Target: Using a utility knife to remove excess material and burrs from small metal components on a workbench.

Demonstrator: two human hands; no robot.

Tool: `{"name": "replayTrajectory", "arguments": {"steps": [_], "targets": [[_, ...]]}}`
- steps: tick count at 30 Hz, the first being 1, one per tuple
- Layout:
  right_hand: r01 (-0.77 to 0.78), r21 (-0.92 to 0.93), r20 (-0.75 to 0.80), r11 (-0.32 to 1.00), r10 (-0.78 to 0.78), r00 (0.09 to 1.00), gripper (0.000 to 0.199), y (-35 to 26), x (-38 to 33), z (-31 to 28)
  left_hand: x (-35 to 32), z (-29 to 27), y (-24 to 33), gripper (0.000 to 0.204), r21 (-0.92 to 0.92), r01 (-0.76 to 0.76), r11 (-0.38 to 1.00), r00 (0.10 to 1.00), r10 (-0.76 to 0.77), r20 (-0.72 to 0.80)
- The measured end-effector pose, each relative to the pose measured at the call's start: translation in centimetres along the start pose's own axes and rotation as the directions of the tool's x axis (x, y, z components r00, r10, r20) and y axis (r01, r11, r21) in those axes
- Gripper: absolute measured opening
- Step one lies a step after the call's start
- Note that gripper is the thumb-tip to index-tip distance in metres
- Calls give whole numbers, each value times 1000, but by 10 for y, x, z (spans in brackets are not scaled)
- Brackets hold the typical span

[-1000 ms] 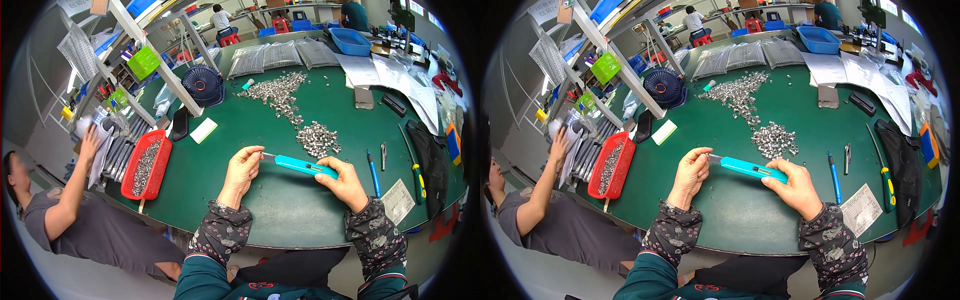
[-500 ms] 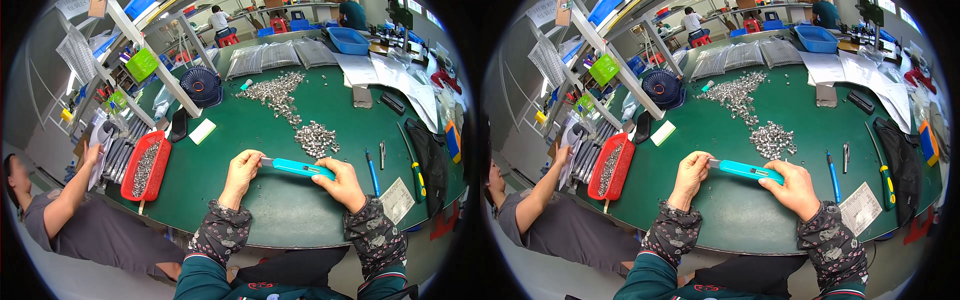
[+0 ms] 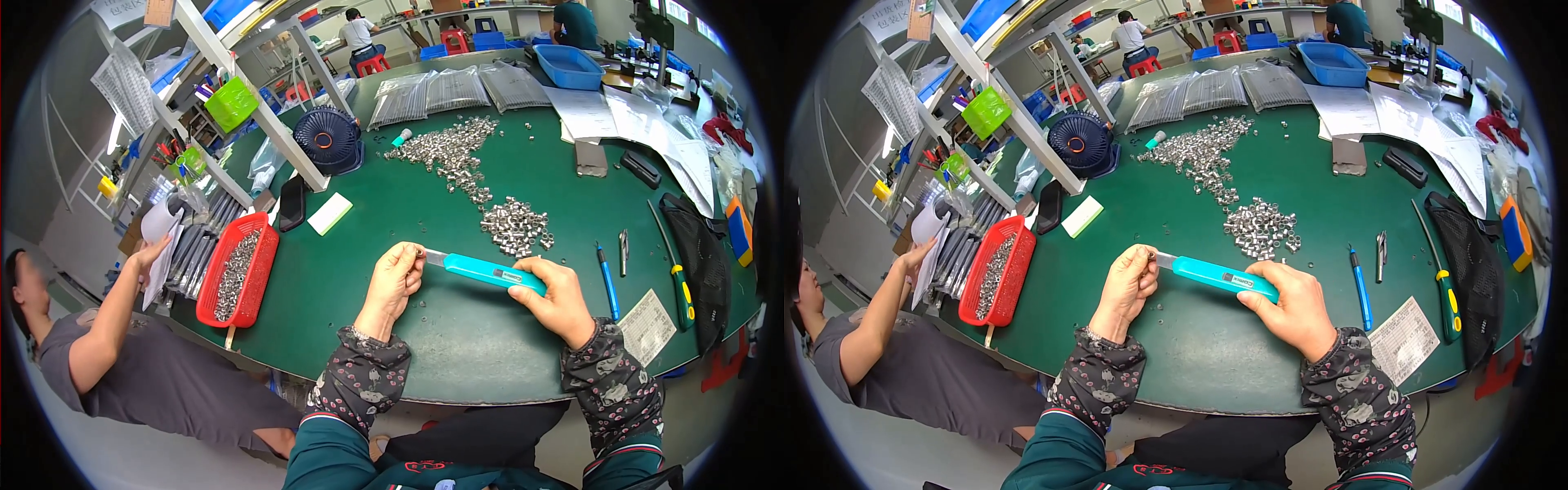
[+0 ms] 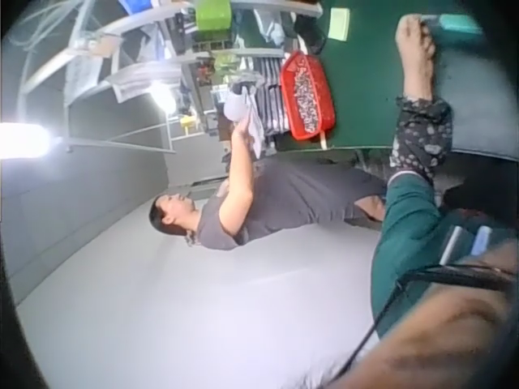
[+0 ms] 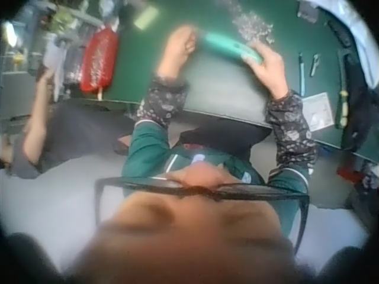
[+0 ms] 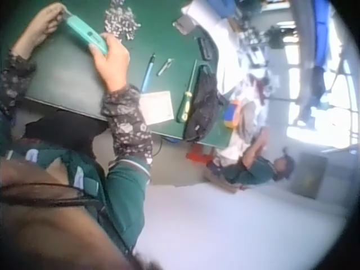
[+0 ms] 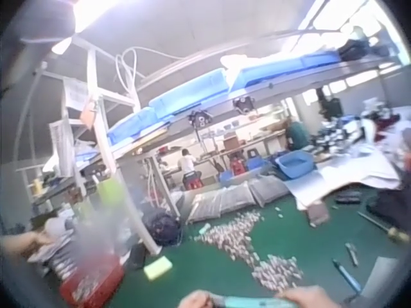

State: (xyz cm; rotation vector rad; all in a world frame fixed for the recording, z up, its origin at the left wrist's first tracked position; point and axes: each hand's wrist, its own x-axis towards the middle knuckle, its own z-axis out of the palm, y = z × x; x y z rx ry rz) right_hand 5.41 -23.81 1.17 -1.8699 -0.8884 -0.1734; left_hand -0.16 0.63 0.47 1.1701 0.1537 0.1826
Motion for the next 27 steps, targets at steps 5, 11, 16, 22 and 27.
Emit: {"name": "replayTrajectory", "arguments": {"steps": [5,11,16,22,27], "targets": [[-113,90,79,989,106,991,27,-3,2,-4,1,1,-1,20,45,-25,999,1000,24,19],[-238,214,194,947,198,961,25,-6,5,-7,-1,3,0,17,74,-86,994,996,85,24],[-318,253,241,914,259,935,24,0,4,-7,-2,5,-1,18,138,-140,981,990,136,35],[-202,43,93,978,198,976,24,-12,0,-1,-3,7,-1,17,381,-207,901,969,242,-44],[66,-98,-198,993,-84,977,24,-13,-1,1,-3,6,-2,19,262,-115,958,983,148,-108]]}}
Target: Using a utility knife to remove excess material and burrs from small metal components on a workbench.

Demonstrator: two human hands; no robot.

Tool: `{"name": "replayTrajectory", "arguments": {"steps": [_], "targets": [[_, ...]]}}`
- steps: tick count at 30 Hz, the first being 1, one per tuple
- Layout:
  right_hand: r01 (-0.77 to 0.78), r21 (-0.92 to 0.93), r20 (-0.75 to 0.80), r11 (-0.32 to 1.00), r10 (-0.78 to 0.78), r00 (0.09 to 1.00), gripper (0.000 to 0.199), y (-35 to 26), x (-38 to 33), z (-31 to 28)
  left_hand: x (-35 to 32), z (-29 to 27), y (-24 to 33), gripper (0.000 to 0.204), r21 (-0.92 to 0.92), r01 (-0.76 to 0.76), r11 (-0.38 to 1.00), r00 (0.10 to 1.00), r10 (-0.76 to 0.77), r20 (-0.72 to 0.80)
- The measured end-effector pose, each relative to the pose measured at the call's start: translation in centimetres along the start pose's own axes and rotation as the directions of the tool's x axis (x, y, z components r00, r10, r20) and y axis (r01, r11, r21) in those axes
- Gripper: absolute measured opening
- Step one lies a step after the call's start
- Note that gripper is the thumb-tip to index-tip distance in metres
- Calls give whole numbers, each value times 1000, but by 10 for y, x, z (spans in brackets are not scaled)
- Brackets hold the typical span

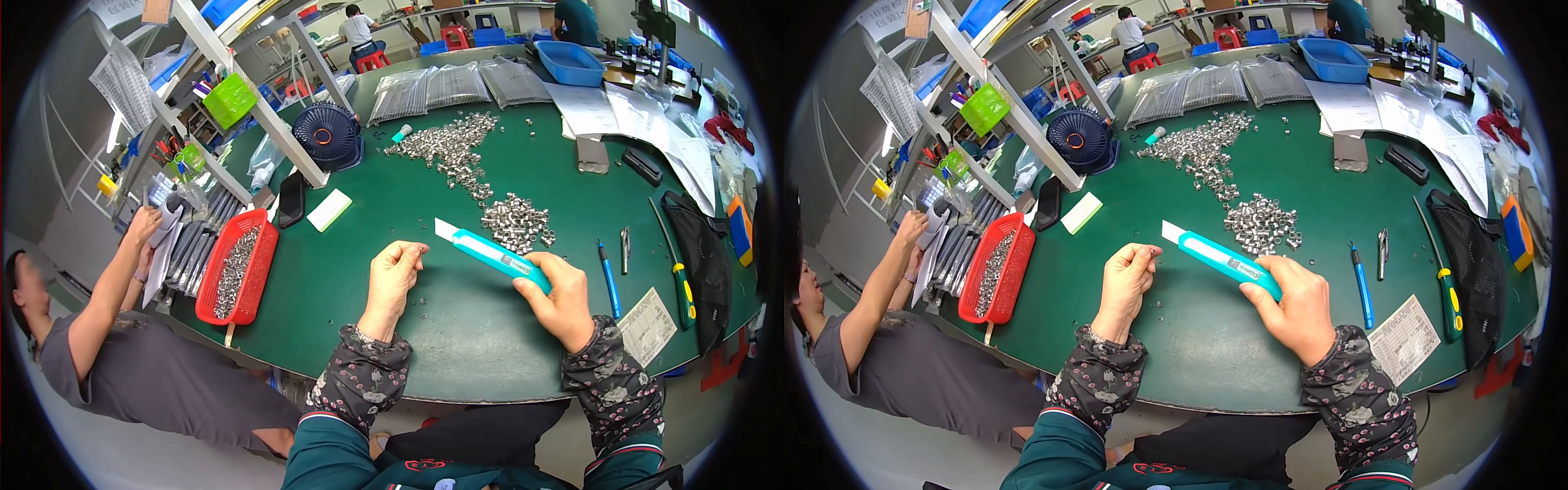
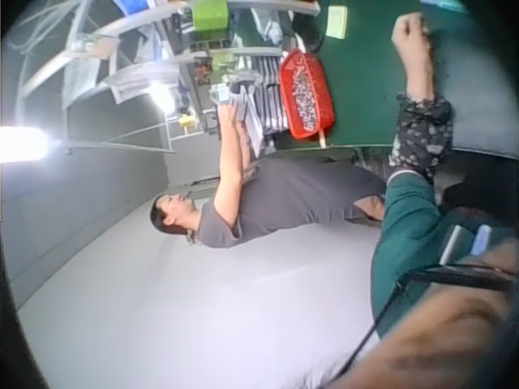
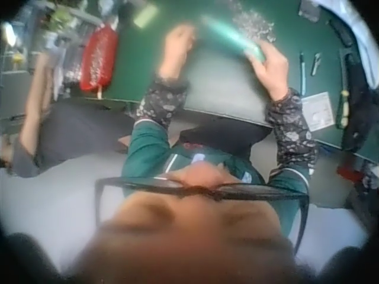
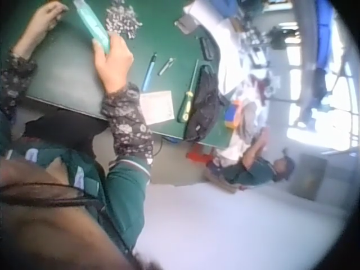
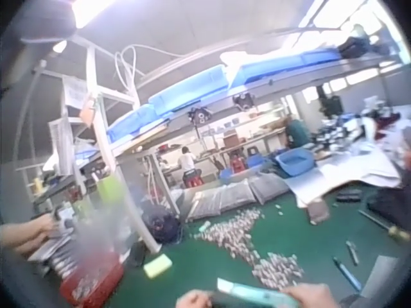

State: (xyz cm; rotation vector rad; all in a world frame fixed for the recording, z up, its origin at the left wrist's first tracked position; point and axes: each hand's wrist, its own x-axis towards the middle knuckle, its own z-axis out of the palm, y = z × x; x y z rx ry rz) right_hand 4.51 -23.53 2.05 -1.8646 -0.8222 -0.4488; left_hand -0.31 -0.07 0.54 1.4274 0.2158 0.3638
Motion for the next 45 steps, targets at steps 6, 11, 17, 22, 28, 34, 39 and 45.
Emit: {"name": "replayTrajectory", "arguments": {"steps": [6,11,17,22,28,34,39,45], "targets": [[-288,122,333,950,234,913,25,5,1,-1,0,-2,-1,20,-115,-14,993,1000,15,7],[-351,212,375,912,256,891,27,10,0,-1,-1,3,2,18,-42,-47,998,999,47,12],[-94,-13,206,996,94,974,23,3,0,0,0,-3,-2,19,20,-23,1000,999,22,45],[-25,-6,21,1000,25,999,23,2,2,-3,1,-2,-2,21,-177,130,976,990,-118,78],[-14,-47,95,999,18,995,22,7,0,0,1,-3,0,23,-256,150,955,988,-132,86],[17,-118,-8,993,-18,1000,23,5,3,-2,2,-4,0,22,-276,142,951,989,-122,88],[161,-330,200,930,-98,975,26,3,3,-5,3,-3,0,21,-281,139,950,989,-118,88],[-103,-89,94,991,111,989,26,13,1,0,3,-2,2,19,-255,128,958,990,-109,88]]}}
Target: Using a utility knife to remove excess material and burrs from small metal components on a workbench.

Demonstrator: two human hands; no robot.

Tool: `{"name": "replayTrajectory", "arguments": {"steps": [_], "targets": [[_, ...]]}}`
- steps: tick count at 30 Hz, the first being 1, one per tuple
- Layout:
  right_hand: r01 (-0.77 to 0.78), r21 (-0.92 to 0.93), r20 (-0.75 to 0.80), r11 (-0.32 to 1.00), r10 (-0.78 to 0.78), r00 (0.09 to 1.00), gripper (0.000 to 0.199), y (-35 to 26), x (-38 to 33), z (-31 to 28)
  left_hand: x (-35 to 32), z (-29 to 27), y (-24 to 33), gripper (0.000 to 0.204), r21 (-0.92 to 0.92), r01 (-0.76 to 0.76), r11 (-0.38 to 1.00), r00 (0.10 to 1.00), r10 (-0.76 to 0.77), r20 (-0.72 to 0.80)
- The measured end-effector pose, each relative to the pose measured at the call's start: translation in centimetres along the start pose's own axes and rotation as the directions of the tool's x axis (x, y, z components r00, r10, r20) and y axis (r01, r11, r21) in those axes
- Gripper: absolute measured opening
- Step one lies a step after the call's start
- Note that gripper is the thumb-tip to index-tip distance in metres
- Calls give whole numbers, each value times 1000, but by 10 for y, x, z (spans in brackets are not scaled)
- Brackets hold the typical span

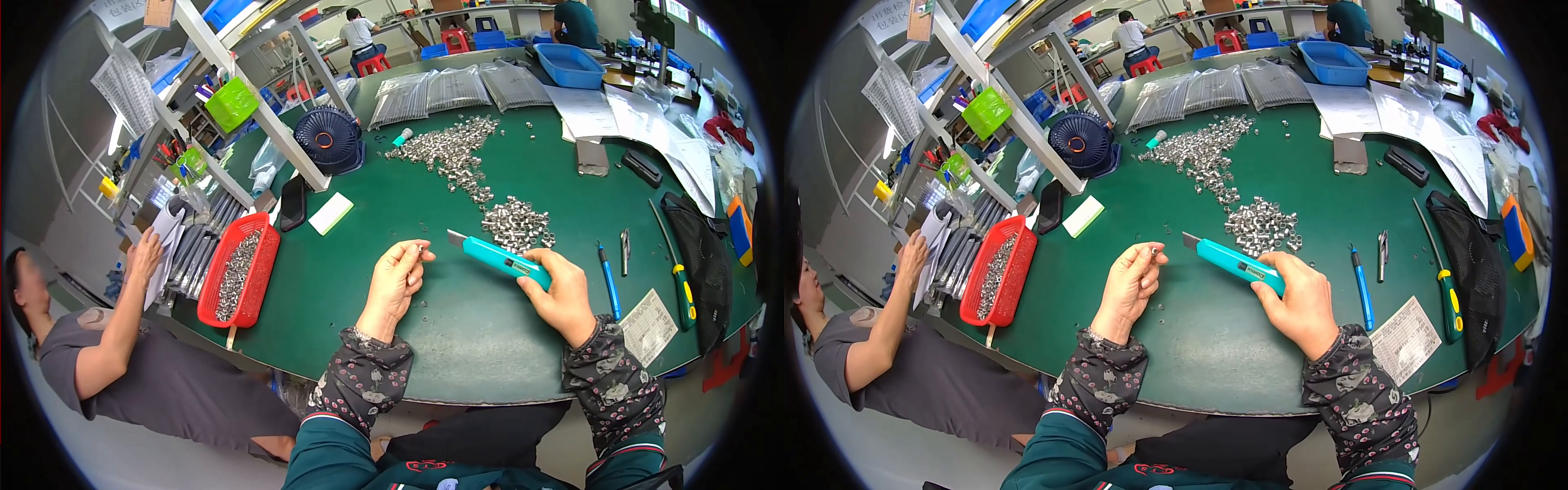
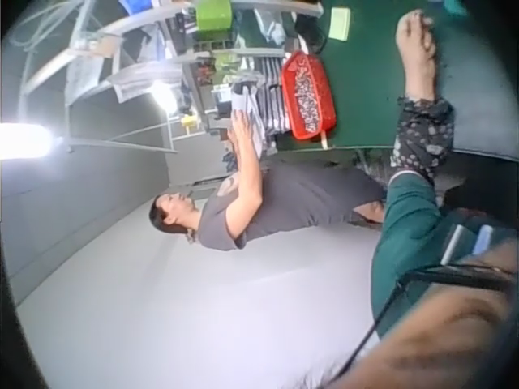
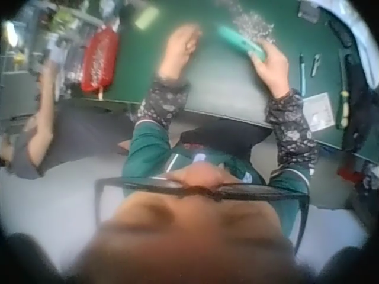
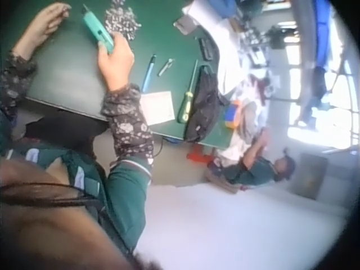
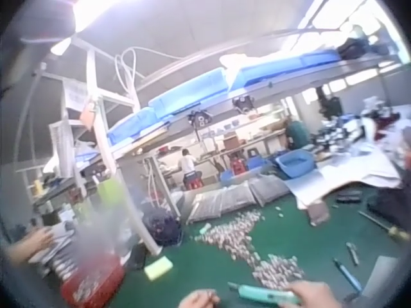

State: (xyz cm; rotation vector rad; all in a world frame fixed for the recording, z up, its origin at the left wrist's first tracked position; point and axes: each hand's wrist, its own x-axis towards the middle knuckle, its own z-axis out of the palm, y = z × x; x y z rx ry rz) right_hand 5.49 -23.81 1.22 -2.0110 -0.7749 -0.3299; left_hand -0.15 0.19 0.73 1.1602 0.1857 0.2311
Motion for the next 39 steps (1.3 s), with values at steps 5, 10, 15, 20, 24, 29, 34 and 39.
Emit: {"name": "replayTrajectory", "arguments": {"steps": [5,10,15,20,24,29,34,39], "targets": [[-67,141,29,988,64,998,27,5,2,2,0,4,1,15,-16,-2,1000,1000,2,1],[-184,263,86,947,167,982,27,-9,3,-4,2,-6,-3,13,-24,-21,999,1000,22,17],[-171,297,187,939,119,975,28,-6,3,-5,0,-4,-2,14,-119,30,993,996,-19,86],[-158,324,209,933,93,974,25,-3,2,-2,-1,-1,-1,16,-77,-23,997,994,31,106],[-235,388,240,891,148,959,24,-5,2,-5,0,0,0,17,-108,-6,994,997,15,79],[-282,380,310,881,166,936,25,-5,3,-6,1,-2,-2,15,-82,-10,997,996,17,86],[-346,417,369,841,191,910,25,-4,4,-6,0,0,-2,14,-60,-16,998,996,21,84],[-431,439,444,789,226,867,25,2,3,-4,-1,0,-3,14,-37,-23,999,996,26,90]]}}
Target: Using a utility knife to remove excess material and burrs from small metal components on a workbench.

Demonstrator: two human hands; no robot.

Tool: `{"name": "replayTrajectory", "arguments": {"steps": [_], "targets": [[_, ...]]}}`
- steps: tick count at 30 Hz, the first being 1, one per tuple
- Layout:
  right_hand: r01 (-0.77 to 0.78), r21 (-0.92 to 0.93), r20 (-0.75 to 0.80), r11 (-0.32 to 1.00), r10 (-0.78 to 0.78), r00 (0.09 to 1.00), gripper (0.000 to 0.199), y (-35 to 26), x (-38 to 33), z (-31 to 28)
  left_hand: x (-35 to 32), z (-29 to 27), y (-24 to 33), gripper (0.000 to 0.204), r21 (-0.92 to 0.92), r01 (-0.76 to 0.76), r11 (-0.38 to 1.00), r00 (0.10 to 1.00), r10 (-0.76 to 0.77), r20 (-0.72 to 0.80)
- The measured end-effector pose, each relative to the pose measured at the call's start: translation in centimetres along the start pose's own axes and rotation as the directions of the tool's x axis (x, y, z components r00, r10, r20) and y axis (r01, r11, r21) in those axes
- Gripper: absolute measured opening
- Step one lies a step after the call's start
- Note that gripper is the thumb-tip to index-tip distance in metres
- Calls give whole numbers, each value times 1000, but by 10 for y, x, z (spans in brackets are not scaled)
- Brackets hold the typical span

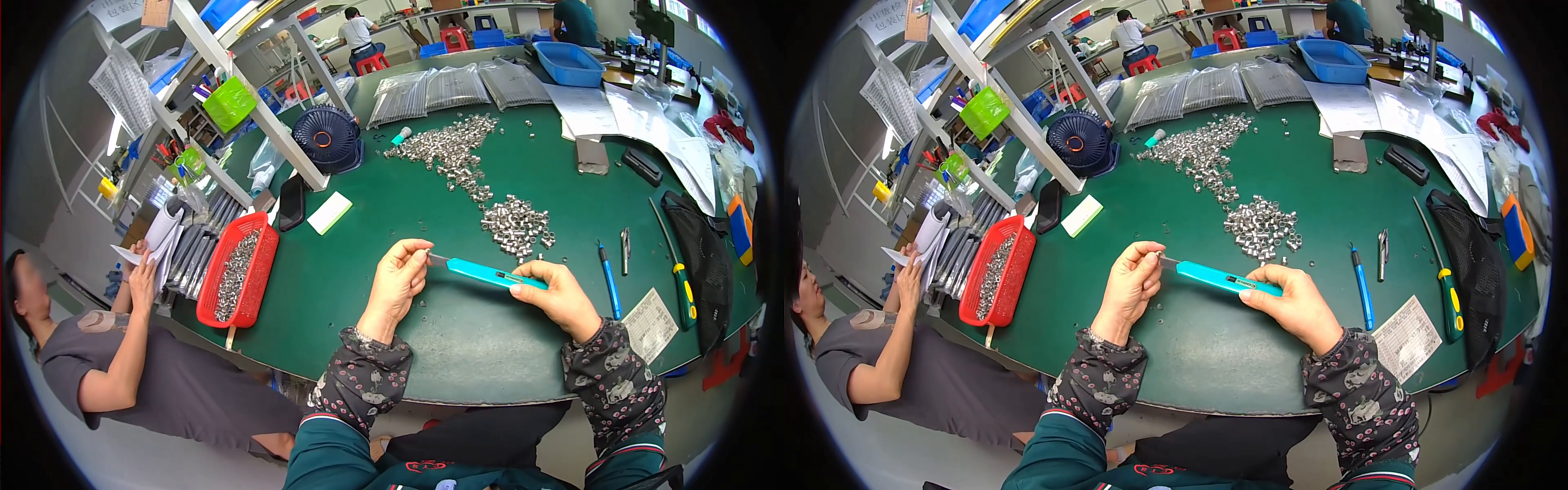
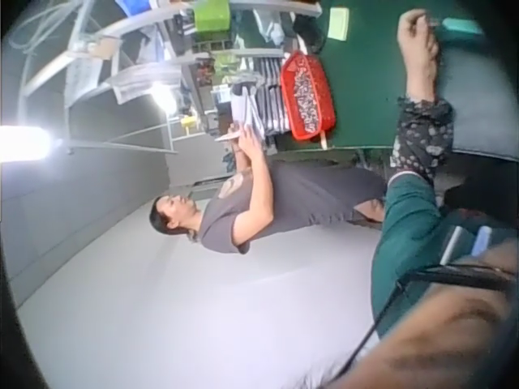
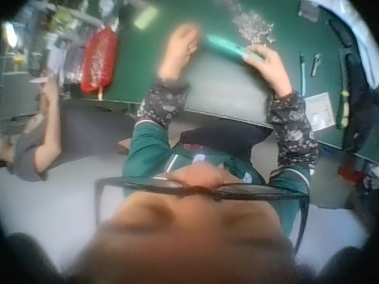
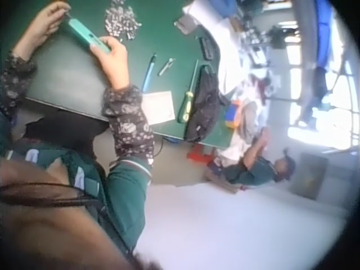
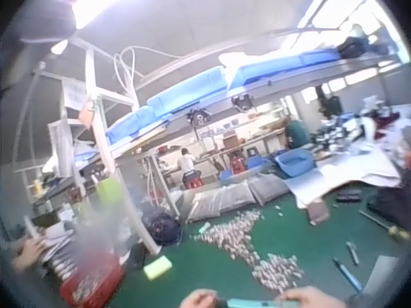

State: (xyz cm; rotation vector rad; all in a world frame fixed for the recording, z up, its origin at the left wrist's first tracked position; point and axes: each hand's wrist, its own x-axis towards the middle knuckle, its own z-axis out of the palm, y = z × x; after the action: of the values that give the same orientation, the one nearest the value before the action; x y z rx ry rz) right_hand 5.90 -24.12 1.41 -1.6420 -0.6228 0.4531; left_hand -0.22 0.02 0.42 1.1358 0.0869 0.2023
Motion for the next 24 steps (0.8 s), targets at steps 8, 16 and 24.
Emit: {"name": "replayTrajectory", "arguments": {"steps": [8,16,24], "targets": [[319,-460,-182,829,-439,880,25,-6,-7,15,0,0,0,14,90,-10,996,998,16,-68],[304,-419,-158,855,-399,903,22,-7,-5,10,0,-1,0,14,32,5,999,994,-2,-108],[139,-183,-73,973,-155,985,23,-8,-5,6,-1,2,0,14,60,-13,998,994,19,-107]]}}
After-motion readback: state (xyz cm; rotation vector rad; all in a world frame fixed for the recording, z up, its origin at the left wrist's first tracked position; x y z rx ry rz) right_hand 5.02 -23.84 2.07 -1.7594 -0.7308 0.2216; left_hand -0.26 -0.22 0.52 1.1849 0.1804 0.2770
